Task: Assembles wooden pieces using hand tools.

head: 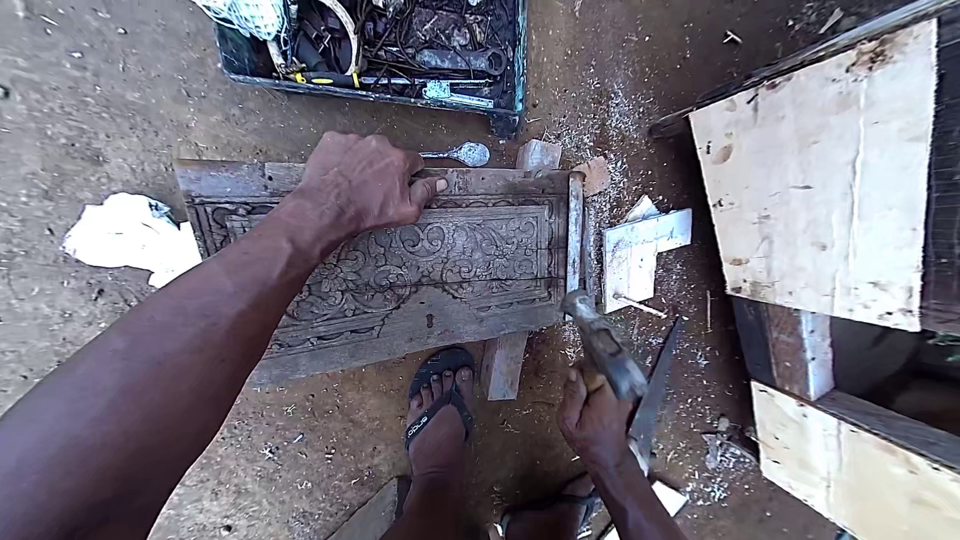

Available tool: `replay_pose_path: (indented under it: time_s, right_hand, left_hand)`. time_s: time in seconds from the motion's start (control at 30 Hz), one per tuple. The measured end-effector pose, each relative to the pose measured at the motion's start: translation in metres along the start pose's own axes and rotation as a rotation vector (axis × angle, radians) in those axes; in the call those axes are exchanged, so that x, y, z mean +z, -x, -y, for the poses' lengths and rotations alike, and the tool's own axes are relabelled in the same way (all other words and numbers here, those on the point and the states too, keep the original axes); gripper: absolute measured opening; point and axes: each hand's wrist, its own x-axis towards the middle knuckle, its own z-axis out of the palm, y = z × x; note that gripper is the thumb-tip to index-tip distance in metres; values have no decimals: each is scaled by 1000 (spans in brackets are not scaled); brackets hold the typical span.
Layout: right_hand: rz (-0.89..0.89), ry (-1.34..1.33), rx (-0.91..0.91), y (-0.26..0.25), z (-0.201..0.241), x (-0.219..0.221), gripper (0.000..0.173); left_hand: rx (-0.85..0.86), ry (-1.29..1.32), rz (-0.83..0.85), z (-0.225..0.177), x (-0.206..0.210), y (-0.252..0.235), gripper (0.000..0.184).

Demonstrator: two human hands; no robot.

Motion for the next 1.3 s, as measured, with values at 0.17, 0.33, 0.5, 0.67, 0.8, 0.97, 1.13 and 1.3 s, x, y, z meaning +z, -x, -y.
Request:
replay_pose_path:
  time_s: [0.17,0.33,0.5,0.67,0.8,0.97,1.13,1.3]
  right_hand:
    - [322,61,250,-21,-3,-9,45]
    - [137,-30,218,0,-5,14,44]
    - [507,147,334,-23,-3,2,42]
    - [502,91,345,-29,0,-4,42]
    - [399,-23,280,-65,5,-14,40]
    - [357,42,161,-131,8,1,37]
    - [446,134,273,-149,-9,15,39]
    - [495,70,286,-124,13,9,41]
  left_hand:
    - [-21,0,36,-2,-3,-1,68]
    - [-27,30,22,-1,10,5,68]
    - [-36,23,42,1,11,5,66]
    - [-33,26,41,-1,8,4,63]
    - [-30,12,64,0,8,0,63]
    - [-25,27,59,3,11,0,60]
    - [-34,30,76,3,12,-2,58]
    - [-53,46,111,4,12,-2,59]
